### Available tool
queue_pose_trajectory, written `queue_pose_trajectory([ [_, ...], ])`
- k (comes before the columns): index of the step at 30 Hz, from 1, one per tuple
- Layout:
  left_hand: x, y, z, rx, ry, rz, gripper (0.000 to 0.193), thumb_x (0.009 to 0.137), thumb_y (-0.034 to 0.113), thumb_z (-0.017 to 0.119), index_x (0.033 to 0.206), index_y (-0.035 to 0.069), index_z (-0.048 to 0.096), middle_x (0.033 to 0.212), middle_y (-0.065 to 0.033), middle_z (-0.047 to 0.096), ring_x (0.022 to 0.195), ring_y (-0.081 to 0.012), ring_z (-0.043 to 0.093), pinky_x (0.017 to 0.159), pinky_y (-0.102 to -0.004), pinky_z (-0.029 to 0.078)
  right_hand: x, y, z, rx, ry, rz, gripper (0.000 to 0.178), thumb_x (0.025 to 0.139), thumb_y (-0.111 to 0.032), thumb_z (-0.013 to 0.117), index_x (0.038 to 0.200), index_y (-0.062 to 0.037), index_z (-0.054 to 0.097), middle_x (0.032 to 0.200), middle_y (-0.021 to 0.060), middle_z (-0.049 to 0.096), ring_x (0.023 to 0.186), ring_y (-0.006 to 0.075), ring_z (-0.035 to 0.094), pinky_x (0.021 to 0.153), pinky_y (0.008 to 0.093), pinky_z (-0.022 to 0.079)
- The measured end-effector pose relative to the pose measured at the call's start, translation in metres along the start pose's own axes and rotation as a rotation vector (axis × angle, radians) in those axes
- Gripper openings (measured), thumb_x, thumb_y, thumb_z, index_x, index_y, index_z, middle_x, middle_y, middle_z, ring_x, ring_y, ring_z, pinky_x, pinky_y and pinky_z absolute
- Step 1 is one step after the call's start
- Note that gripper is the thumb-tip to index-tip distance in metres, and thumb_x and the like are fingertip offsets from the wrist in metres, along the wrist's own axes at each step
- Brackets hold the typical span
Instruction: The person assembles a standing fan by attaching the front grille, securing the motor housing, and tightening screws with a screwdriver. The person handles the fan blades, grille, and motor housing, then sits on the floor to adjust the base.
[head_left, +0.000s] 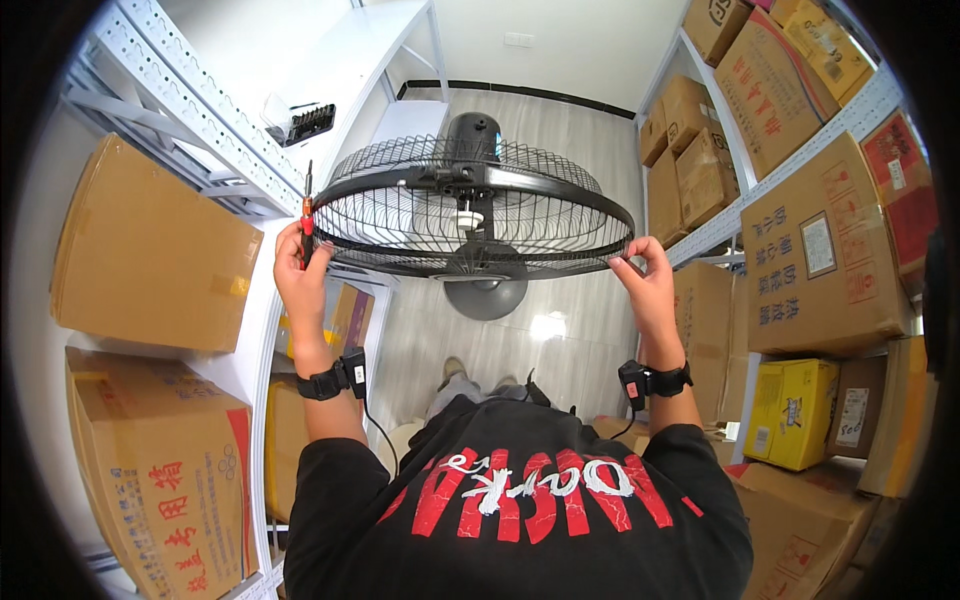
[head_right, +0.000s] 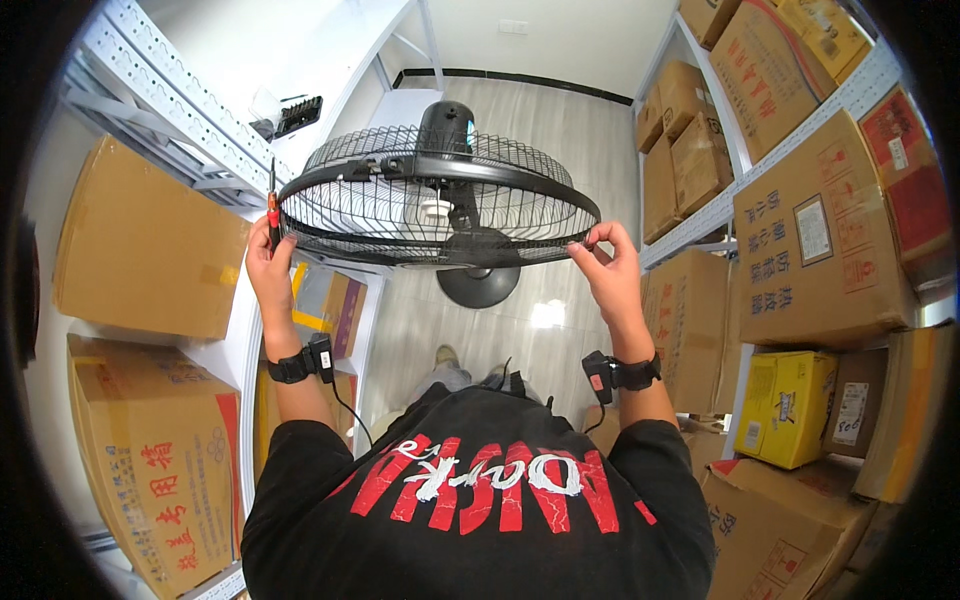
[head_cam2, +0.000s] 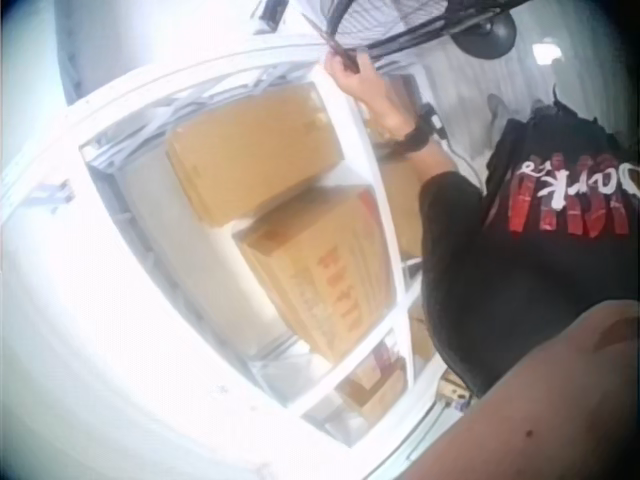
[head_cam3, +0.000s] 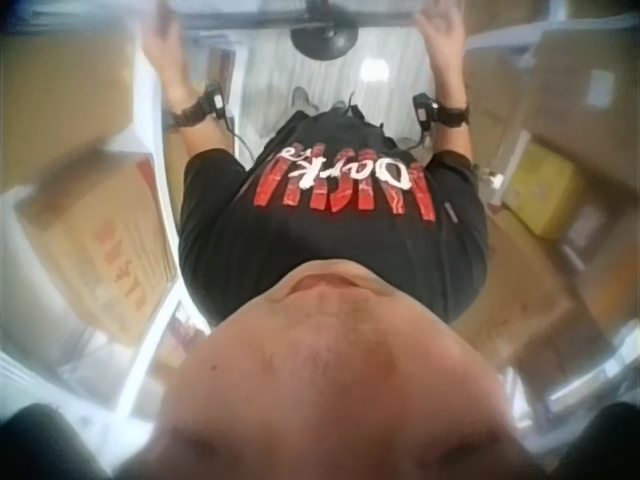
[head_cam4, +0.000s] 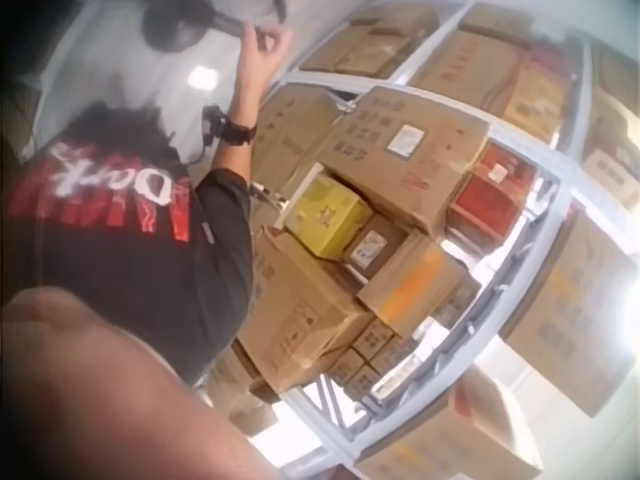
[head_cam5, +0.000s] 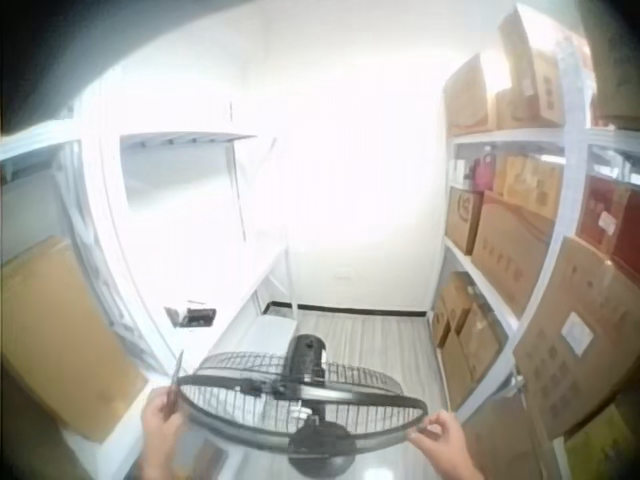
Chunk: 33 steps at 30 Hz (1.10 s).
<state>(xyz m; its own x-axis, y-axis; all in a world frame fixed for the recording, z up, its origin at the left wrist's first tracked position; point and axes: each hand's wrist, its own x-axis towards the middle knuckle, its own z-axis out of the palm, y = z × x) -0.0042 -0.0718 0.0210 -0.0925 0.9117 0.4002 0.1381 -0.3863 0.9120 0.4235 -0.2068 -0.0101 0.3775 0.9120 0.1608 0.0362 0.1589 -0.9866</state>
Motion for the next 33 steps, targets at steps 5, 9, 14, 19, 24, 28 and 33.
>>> queue_pose_trajectory([
  [5,-0.033,-0.021,-0.017,0.022,-0.037,-0.016,0.014,0.079,-0.004,0.067,0.09,-0.002,0.059,0.121,-0.0059,0.049,0.088,-0.0087,0.05,0.079,-0.0221,0.041,-0.025,0.016,-0.021,-0.161,-0.083,0.111,0.018,0.091,-0.016,0.067,0.082,-0.0071,0.054,0.099,-0.0018,0.054,0.096,0.0102,0.051,0.085,0.0315,0.047],
  [9,-0.068,-0.048,-0.014,0.087,-0.076,-0.06,0.019,0.077,-0.001,0.07,0.093,-0.002,0.062,0.117,-0.0059,0.05,0.086,-0.0095,0.052,0.075,-0.0229,0.044,-0.045,0.019,-0.026,-0.054,-0.032,0.541,0.038,0.095,-0.044,0.057,0.081,-0.0096,0.056,0.112,0.0046,0.057,0.11,0.0193,0.051,0.093,0.0441,0.046],
  [14,-0.105,-0.101,-0.001,0.123,-0.135,-0.177,0.023,0.074,0.001,0.073,0.092,-0.003,0.06,0.112,-0.0061,0.051,0.083,-0.0108,0.054,0.071,-0.0229,0.046,-0.062,0.062,-0.025,-0.224,0.033,0.812,0.058,0.09,-0.066,0.054,0.088,-0.0074,0.055,0.123,0.0157,0.053,0.122,0.032,0.045,0.091,0.0574,0.047],
  [19,-0.128,-0.136,0.008,0.148,-0.224,-0.185,0.021,0.072,0.0,0.072,0.089,-0.003,0.06,0.11,-0.0078,0.051,0.084,-0.0141,0.054,0.073,-0.026,0.046,-0.068,0.09,-0.035,-0.144,0.113,0.981,0.08,0.079,-0.077,0.056,0.101,-0.0002,0.056,0.121,0.0248,0.048,0.125,0.0555,0.039,0.083,0.0653,0.05],
  [24,-0.152,-0.137,0.048,0.106,-0.24,-0.253,0.023,0.071,0.001,0.073,0.085,-0.003,0.055,0.102,-0.0057,0.046,0.075,-0.0128,0.049,0.066,-0.0257,0.044,-0.045,0.102,-0.054,-0.173,0.13,1.103,0.083,0.083,-0.07,0.055,0.127,0.0005,0.05,0.107,0.0226,0.052,0.102,0.0503,0.059,0.079,0.0609,0.054],
  [28,-0.159,-0.135,0.077,0.135,-0.228,-0.284,0.024,0.073,0.004,0.076,0.081,-0.001,0.054,0.106,-0.008,0.05,0.077,-0.0141,0.052,0.066,-0.0272,0.044,-0.019,0.172,-0.092,-0.064,0.156,1.032,0.05,0.088,-0.045,0.056,0.11,0.0003,0.056,0.076,0.0091,0.047,0.067,0.0291,0.062,0.064,0.0495,0.06],
  [33,-0.181,-0.175,0.113,0.301,-0.243,-0.113,0.02,0.078,0.009,0.077,0.083,0.001,0.06,0.108,-0.0113,0.057,0.081,-0.0174,0.055,0.068,-0.0274,0.045,0.051,0.192,-0.132,-0.052,0.143,0.979,0.032,0.084,-0.025,0.06,0.095,0.0055,0.056,0.077,0.0102,0.048,0.066,0.0285,0.06,0.058,0.0448,0.062],
])
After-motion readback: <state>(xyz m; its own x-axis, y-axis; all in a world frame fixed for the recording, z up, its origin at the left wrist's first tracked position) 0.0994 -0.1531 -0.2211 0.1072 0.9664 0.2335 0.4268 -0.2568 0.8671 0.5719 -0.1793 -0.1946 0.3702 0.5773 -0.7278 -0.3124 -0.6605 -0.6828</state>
